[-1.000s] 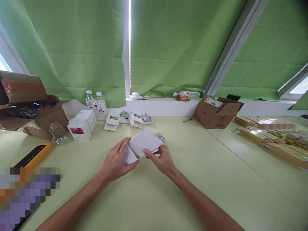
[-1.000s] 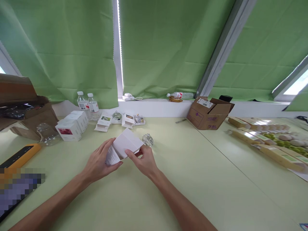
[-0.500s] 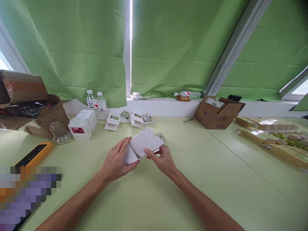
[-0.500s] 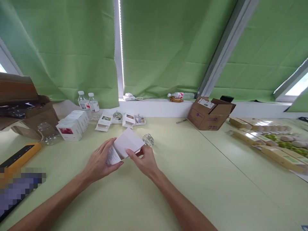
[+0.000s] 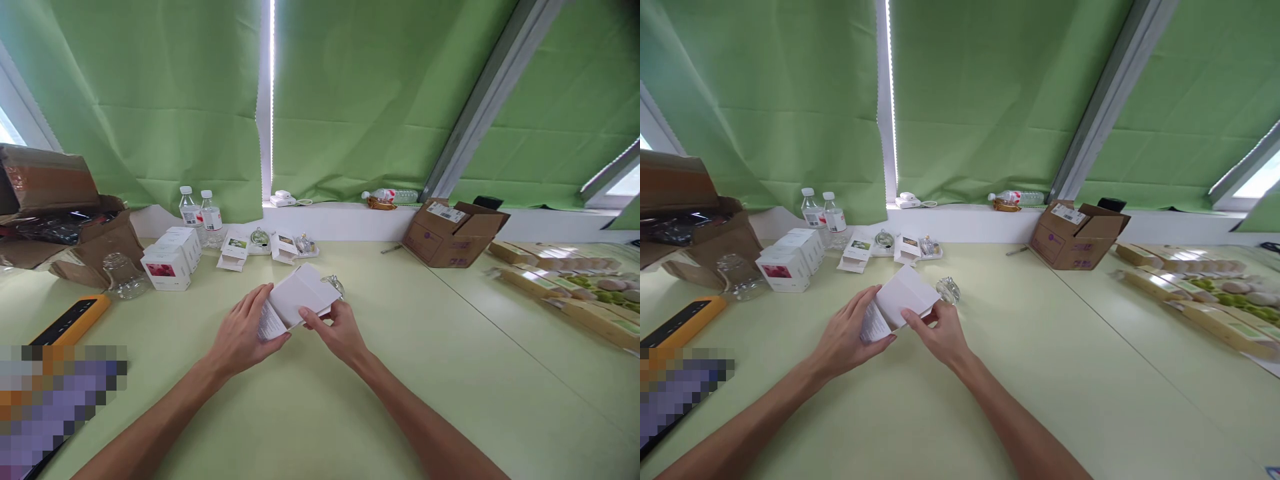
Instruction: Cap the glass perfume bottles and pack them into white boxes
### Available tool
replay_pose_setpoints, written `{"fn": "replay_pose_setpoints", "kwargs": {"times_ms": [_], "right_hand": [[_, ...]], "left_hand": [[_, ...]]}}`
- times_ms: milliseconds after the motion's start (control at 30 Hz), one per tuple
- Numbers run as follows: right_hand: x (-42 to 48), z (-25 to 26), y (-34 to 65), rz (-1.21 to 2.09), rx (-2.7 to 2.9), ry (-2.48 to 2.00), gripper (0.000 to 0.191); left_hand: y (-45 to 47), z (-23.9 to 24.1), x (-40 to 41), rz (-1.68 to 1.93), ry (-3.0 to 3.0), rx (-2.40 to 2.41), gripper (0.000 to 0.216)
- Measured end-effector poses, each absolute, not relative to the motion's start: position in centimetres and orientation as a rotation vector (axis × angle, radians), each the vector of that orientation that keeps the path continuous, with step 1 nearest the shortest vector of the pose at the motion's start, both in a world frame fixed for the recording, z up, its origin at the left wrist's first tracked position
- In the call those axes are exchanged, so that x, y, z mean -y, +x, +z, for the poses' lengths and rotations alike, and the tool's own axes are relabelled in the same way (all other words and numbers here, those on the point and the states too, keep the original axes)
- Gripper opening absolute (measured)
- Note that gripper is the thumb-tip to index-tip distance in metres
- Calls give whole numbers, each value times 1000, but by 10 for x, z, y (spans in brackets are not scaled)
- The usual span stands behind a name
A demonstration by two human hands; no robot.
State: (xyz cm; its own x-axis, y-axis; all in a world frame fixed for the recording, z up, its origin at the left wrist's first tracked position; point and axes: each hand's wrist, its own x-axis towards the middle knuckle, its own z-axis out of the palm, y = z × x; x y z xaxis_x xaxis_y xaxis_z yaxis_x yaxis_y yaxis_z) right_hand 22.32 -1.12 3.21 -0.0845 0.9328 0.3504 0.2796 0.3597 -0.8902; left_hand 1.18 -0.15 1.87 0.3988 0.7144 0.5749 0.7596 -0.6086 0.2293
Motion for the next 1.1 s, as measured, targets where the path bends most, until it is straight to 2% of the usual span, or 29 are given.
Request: {"fn": "replay_pose_setpoints", "kwargs": {"times_ms": [1100], "right_hand": [[12, 31, 222, 784, 1577, -1131, 36]], "left_hand": [[12, 19, 2, -1007, -2568, 1373, 79]]}}
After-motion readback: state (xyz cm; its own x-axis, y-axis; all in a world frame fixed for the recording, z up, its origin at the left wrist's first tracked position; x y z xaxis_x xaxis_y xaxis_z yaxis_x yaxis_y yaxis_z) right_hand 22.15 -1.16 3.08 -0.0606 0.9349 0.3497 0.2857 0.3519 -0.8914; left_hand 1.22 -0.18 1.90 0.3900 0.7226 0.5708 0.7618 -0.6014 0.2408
